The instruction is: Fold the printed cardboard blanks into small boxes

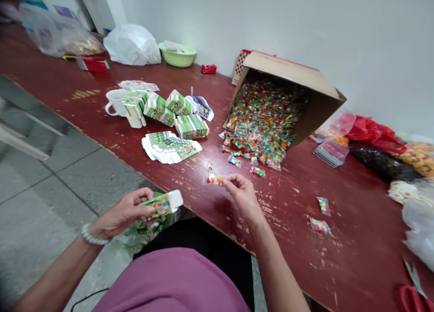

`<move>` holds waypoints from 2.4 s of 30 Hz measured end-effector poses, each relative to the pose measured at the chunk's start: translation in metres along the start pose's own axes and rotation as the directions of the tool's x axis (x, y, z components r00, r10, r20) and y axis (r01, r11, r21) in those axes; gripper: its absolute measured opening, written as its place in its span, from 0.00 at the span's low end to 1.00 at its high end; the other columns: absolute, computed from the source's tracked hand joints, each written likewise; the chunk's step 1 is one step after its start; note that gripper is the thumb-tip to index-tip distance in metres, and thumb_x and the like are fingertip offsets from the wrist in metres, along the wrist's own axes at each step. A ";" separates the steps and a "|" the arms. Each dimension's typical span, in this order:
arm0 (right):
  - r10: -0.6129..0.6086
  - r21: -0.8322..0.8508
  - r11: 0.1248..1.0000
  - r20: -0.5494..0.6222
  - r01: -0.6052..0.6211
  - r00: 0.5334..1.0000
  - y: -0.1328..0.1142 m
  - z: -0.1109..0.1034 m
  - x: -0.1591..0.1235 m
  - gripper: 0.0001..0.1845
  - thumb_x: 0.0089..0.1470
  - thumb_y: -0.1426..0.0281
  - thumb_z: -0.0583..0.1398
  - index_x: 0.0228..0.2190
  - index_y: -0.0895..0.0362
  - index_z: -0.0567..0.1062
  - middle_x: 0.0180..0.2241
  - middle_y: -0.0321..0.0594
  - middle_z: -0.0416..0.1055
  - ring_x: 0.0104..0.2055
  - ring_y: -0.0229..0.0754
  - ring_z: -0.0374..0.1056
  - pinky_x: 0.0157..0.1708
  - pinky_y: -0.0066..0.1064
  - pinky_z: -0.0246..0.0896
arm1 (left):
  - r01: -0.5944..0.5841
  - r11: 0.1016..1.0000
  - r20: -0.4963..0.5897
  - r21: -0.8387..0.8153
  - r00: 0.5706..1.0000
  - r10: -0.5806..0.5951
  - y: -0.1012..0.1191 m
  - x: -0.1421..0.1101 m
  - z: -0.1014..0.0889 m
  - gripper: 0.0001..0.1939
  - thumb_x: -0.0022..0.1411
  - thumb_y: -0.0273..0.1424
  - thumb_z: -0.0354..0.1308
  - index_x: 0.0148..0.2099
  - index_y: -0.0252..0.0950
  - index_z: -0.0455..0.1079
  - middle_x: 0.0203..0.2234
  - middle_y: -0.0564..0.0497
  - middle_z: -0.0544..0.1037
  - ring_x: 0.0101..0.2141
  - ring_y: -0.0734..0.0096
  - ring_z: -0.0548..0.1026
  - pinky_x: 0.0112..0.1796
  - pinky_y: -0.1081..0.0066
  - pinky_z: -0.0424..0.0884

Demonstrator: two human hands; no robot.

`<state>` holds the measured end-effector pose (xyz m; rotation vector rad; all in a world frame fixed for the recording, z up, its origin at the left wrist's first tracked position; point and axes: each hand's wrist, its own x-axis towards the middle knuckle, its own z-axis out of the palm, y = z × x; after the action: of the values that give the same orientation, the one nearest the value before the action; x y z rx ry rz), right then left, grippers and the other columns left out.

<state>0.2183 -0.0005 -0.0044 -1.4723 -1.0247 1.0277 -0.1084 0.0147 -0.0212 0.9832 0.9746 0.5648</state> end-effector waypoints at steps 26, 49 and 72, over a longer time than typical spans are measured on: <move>-0.420 -0.309 0.836 0.171 0.453 0.891 -0.014 0.050 -0.055 0.06 0.60 0.69 0.59 0.38 0.53 0.77 0.36 0.40 0.71 0.37 0.41 0.69 0.36 0.31 0.64 | 0.018 0.952 0.203 -0.307 0.978 0.047 -0.004 0.017 0.078 0.22 0.58 0.43 0.64 0.50 0.36 0.67 0.31 0.49 0.78 0.23 0.71 0.77 0.23 0.76 0.69; -0.327 -0.201 0.887 0.360 0.415 0.874 -0.004 0.064 -0.053 0.06 0.56 0.70 0.60 0.30 0.56 0.77 0.26 0.39 0.75 0.28 0.40 0.70 0.31 0.31 0.64 | 0.032 0.940 0.013 -0.339 0.999 -0.029 -0.003 0.013 0.086 0.28 0.63 0.53 0.51 0.55 0.40 0.67 0.28 0.51 0.75 0.21 0.72 0.73 0.20 0.73 0.72; -0.292 -0.166 0.897 0.472 0.409 0.832 -0.004 0.071 -0.060 0.08 0.60 0.63 0.60 0.37 0.52 0.78 0.39 0.41 0.76 0.42 0.45 0.72 0.43 0.38 0.68 | 0.086 0.896 0.068 -0.436 0.996 -0.062 -0.007 0.017 0.077 0.19 0.62 0.38 0.57 0.52 0.35 0.75 0.31 0.48 0.80 0.21 0.71 0.75 0.21 0.72 0.72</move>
<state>0.1333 -0.0385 -0.0033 -1.2035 -1.7477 0.9949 -0.0322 -0.0082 -0.0187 0.5500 0.7863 0.6568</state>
